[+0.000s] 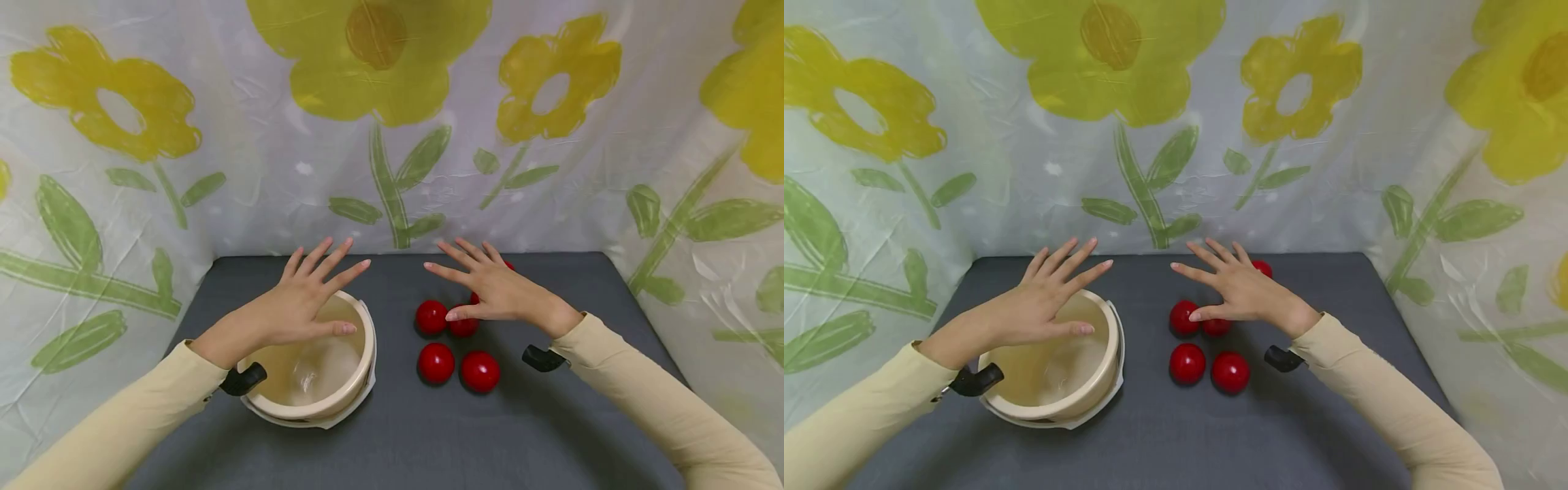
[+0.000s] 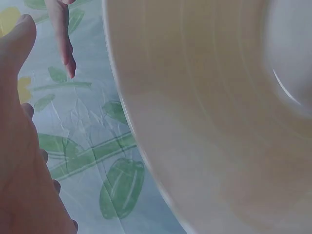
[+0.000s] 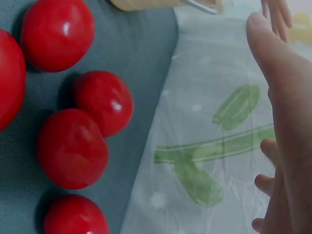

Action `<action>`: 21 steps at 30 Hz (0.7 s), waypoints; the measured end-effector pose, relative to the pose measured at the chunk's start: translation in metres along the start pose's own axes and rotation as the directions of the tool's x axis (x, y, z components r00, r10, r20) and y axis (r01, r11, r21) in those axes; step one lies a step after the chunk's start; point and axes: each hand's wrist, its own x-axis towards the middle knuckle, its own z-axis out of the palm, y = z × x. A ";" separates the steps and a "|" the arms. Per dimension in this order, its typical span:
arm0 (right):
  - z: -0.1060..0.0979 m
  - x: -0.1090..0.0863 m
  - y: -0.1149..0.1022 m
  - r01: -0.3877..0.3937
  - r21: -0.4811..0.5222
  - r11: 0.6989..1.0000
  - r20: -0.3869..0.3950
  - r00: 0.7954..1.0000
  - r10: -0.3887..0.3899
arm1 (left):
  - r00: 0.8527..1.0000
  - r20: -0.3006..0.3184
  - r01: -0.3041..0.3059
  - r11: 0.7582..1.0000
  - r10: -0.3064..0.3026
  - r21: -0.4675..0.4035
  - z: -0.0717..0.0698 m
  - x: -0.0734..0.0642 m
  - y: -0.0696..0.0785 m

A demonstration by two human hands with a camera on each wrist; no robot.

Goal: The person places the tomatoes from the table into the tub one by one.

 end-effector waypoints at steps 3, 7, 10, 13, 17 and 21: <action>0.001 0.000 0.000 0.001 -0.003 1.000 -0.005 1.000 -0.001 | 1.000 -0.002 -0.006 1.000 0.006 0.000 0.001 0.000 0.001; 0.001 0.000 0.000 -0.006 0.005 1.000 0.004 1.000 0.006 | 1.000 0.001 -0.007 1.000 0.008 -0.012 0.003 0.000 0.002; 0.000 0.001 0.000 -0.007 0.013 1.000 0.001 1.000 0.007 | 1.000 -0.002 0.005 1.000 -0.005 -0.025 0.004 0.000 0.000; -0.002 0.003 0.003 0.013 0.032 0.999 -0.020 1.000 -0.013 | 0.999 -0.024 0.031 0.997 -0.033 -0.070 0.004 -0.003 -0.005; -0.005 0.007 0.012 0.051 0.114 0.992 -0.064 0.997 -0.043 | 0.989 -0.088 0.096 0.967 -0.120 -0.237 -0.004 -0.017 -0.016; -0.008 0.007 0.027 0.031 0.225 0.974 -0.103 0.995 -0.008 | 0.954 -0.126 0.197 0.885 -0.273 -0.421 -0.018 -0.041 -0.028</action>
